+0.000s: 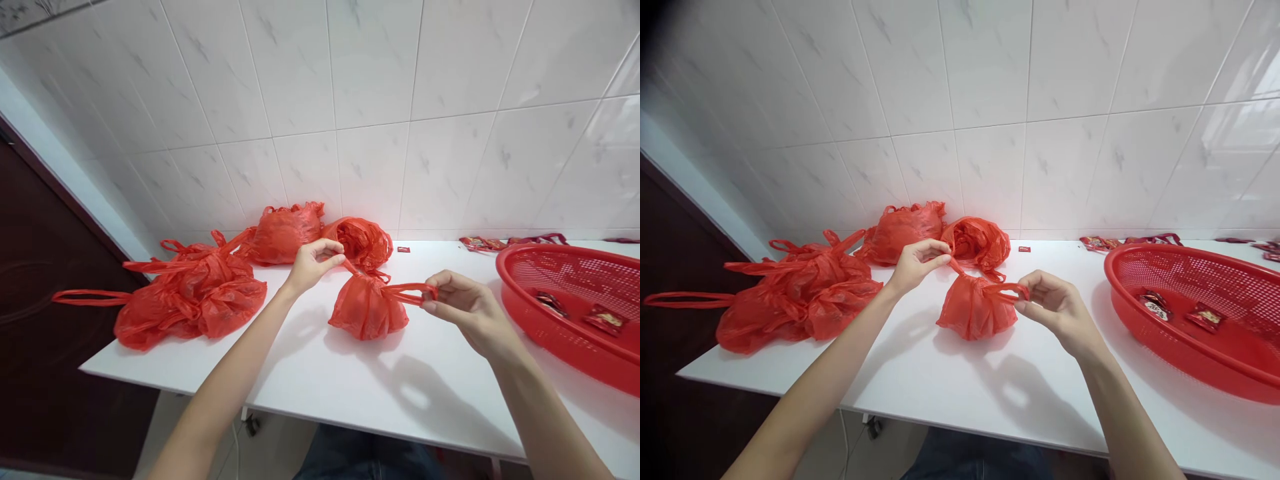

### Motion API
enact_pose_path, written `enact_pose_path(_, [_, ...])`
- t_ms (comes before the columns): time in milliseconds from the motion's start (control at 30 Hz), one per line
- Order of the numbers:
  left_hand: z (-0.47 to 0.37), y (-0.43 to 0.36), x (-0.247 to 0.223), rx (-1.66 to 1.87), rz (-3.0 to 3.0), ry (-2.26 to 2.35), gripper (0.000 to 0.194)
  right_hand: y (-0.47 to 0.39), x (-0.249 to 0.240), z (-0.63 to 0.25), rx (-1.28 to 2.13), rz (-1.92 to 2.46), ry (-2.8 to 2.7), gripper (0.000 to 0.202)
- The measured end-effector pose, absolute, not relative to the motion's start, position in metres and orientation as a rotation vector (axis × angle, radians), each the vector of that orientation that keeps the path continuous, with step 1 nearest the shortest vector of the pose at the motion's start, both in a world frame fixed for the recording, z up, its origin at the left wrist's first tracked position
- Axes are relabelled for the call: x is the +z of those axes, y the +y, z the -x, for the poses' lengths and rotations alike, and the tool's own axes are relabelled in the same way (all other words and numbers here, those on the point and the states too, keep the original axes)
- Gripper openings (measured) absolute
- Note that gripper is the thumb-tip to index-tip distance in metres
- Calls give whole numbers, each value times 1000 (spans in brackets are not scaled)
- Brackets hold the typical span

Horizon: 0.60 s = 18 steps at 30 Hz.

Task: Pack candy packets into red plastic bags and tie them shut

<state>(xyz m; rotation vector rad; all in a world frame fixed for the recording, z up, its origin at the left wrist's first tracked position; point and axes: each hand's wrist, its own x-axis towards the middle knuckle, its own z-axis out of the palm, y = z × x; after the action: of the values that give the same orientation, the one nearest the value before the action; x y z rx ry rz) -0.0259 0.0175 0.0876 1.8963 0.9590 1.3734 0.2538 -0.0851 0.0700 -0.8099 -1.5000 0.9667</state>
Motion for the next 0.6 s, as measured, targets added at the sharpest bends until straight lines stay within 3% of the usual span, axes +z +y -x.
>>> enact_pose_path(167, [8,4,110,1540,-1834,813,25,-66,111,-242,694,722,-1700,8])
enact_pose_path(333, [-7,-10,133,1455,-1757,749,29,-44,146,-224,275,727,-1856,16])
enact_pose_path(600, [-23,-21,150,1531,-1823,655,23,-32,159,-205,419,759,-1830,31])
